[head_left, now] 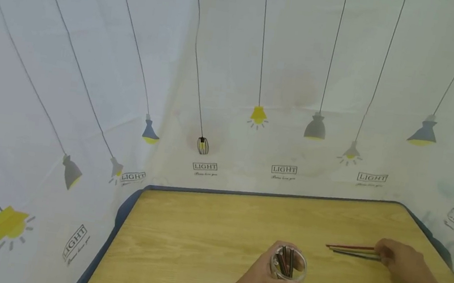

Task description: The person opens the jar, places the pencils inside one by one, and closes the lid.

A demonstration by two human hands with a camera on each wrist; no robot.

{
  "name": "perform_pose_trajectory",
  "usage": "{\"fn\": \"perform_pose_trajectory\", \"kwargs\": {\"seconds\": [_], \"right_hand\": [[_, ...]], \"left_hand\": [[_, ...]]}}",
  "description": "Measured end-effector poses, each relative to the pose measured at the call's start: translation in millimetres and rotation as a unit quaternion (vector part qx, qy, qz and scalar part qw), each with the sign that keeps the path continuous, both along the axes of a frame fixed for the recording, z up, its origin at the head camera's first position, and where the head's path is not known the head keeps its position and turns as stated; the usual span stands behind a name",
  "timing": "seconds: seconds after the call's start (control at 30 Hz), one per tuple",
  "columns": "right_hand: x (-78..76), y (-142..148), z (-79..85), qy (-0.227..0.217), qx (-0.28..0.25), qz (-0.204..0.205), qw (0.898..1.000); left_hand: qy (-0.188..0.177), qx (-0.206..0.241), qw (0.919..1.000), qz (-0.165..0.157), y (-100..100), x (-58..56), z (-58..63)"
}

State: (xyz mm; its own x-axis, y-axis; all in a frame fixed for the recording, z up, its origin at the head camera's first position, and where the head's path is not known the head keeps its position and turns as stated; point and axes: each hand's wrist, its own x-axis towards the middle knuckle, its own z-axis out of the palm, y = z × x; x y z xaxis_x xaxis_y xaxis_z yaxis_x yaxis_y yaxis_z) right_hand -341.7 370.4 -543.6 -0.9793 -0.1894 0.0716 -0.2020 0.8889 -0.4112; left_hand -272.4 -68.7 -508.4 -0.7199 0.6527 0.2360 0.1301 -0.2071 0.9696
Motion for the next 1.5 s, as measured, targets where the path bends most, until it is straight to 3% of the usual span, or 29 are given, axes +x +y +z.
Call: {"fn": "perform_pose_trajectory", "kwargs": {"seconds": [0.17, 0.27, 0.53, 0.77, 1.1, 1.2, 1.37, 1.5], "right_hand": [[9.6, 0, 1.9, -0.025, -0.003, -0.009, 1.0], [15.4, -2, 3.3, -0.009, -0.008, -0.006, 1.0], [25.6, -10, 7.7, 0.09, -0.041, 0.012, 0.995], [29.9, -22, 18.7, 0.155, -0.066, 0.004, 0.986], [44.0, -38, 35.6, 0.13, -0.153, -0.002, 0.98], [47.7, -49, 44.4, 0.134, -0.185, 0.009, 0.974], [57.3, -78, 70.7, 0.144, -0.261, 0.048, 0.953], [62.0, -106, 94.9, 0.123, -0.313, 0.068, 0.939]], "left_hand": [[-0.004, 0.004, 1.0, -0.002, 2, 3.1, -0.8], [-0.006, 0.007, 0.9999, -0.005, 3, 3.5, -1.0], [-0.005, -0.013, 0.9999, 0.009, 2, -0.6, 0.7], [-0.002, -0.009, 0.9999, 0.014, 2, -2.3, 3.8], [-0.028, 0.001, 0.9994, 0.018, 4, 3.7, -0.1], [-0.022, 0.014, 0.9995, 0.016, 4, 5.3, -2.2], [-0.011, 0.022, 0.9997, 0.009, 5, 6.1, -2.7], [-0.008, 0.02, 0.9997, 0.011, 5, 2.8, -0.3]]}}
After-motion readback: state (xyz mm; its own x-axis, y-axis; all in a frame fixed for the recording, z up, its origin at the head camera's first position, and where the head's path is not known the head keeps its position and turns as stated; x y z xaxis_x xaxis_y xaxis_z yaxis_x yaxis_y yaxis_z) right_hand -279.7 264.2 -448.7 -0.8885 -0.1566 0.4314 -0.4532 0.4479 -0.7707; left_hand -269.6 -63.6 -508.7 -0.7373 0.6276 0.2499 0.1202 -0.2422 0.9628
